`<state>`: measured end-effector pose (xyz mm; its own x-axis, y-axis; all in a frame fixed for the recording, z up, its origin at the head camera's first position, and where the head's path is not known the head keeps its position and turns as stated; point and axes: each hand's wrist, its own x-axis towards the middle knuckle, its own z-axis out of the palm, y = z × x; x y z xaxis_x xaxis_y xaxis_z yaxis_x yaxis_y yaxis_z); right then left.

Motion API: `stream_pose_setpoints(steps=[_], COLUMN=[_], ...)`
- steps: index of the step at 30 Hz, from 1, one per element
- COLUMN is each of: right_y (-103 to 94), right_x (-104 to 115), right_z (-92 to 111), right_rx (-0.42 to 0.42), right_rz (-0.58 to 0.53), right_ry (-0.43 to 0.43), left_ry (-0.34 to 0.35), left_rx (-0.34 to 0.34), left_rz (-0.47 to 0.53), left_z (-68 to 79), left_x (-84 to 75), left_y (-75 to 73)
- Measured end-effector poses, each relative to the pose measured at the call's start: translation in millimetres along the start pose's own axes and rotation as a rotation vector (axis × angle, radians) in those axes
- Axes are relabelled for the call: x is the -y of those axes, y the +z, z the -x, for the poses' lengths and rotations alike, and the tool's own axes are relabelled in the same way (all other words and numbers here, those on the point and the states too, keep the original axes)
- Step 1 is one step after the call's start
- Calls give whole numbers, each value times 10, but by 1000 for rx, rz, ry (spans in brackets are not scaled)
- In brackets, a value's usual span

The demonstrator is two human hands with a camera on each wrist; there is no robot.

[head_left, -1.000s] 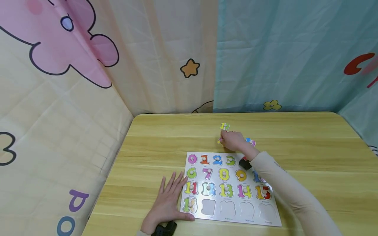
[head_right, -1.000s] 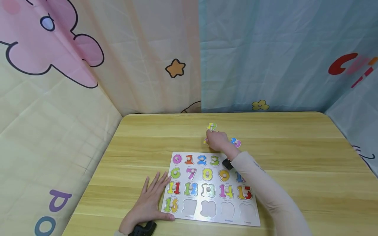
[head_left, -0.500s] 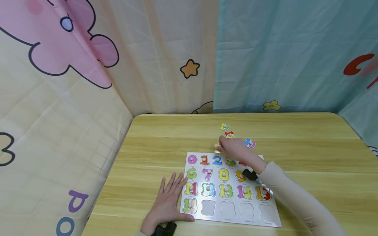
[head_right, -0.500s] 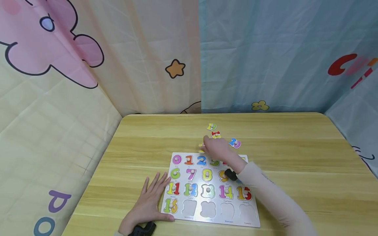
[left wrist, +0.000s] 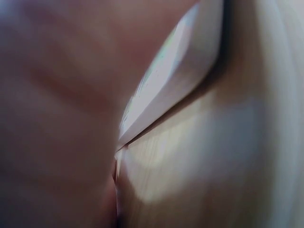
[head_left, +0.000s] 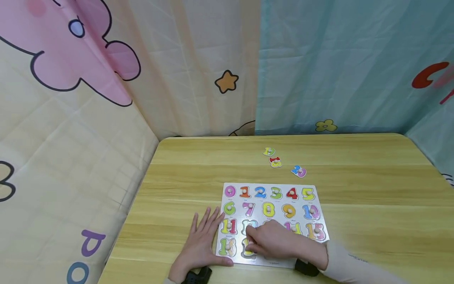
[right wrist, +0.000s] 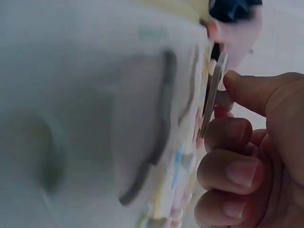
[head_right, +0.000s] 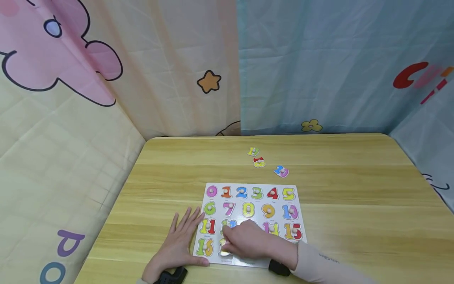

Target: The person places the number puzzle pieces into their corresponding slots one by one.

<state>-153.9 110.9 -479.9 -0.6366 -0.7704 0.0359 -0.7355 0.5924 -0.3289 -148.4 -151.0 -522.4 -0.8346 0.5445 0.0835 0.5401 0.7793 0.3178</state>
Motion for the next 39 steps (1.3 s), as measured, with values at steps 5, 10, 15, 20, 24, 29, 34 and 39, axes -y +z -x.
stream_pose_setpoints(steps=[5, 10, 15, 20, 24, 29, 34, 39], right_y=[96, 130, 129, 114, 89, 75, 106, 154], right_x=[80, 106, 126, 142, 144, 157, 174, 170], right_z=[27, -5, -42, -60, -73, -62, -35, -18], right_rx=[-1, 12, 37, 60, 79, 82, 58, 39], right_rz=[60, 61, 42, 50, 44, 42, 67, 91], right_ry=[8, 58, 79, 73, 75, 68, 69, 78], left_ry=[4, 14, 12, 1, -13, -20, 2, 6], left_rx=[-1, -20, -25, -9, 6, 22, -2, -3], left_rz=[6, -1, -9, -7, -5, 4, 8, 4], left_z=[1, 1, -6, -9, -15, -18, -12, -9], left_x=[2, 14, 31, 36, 30, 25, 22, 22], left_y=[7, 24, 42, 49, 44, 42, 40, 34])
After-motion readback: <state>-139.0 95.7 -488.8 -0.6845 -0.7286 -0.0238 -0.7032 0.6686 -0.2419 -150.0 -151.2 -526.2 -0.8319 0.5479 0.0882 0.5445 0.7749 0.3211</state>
